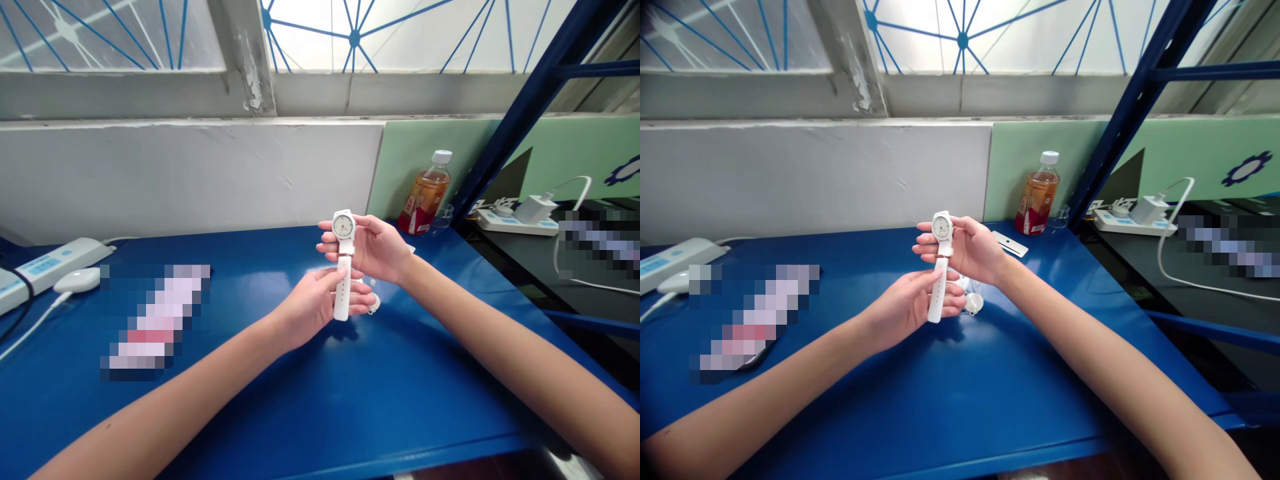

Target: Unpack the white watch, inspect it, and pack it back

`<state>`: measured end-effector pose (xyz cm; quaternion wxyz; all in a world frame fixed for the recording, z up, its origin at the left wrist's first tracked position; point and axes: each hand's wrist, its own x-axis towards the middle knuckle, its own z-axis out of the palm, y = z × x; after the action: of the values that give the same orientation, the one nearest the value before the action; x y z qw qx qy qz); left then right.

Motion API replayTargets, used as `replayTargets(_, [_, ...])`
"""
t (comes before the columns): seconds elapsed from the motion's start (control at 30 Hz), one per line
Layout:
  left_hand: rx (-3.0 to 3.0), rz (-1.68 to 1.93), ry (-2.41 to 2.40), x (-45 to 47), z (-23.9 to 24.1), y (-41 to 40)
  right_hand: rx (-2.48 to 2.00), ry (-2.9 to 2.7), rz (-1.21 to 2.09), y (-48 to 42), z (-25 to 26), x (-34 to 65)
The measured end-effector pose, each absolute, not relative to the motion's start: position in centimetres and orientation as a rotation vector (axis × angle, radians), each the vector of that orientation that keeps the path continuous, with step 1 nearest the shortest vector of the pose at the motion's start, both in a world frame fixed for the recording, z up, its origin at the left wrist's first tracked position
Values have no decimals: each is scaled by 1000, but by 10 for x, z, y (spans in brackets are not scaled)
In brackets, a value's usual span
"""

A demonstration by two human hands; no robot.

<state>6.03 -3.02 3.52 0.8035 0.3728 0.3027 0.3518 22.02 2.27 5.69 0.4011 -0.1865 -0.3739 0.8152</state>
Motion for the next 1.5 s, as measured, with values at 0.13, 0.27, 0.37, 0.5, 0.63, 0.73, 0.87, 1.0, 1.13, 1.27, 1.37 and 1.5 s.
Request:
replayTargets(0.13, [848,840,595,61,34,-31,-531,-910,1941,24,55,218])
replayTargets(0.27, [884,809,561,62,38,-35,-588,-944,1738,23,51,214])
replayTargets(0.37, [873,789,572,64,42,-38,-593,-987,1739,20,51,212])
replayTargets(0.5, [882,784,610,65,42,-39,-489,-1151,1867,15,53,212])
replayTargets(0.63, [913,761,616,64,38,-37,-460,-1190,1919,15,55,214])
replayTargets(0.73, [947,710,595,62,34,-35,-469,-1174,1984,16,56,217])
replayTargets(0.87, [971,655,564,60,32,-33,-466,-1160,2079,18,58,221])
replayTargets(1.0, [939,619,509,58,33,-31,-486,-1139,2111,17,60,221])
replayTargets(1.13, [898,611,520,56,33,-30,-462,-1133,2121,17,62,218])
replayTargets(1.27, [903,606,541,56,35,-31,-480,-1165,2108,18,62,219])
replayTargets(1.37, [919,602,566,56,37,-32,-504,-1217,2091,18,61,219])
replayTargets(1.5, [927,597,583,55,36,-31,-488,-1233,2091,18,60,218])
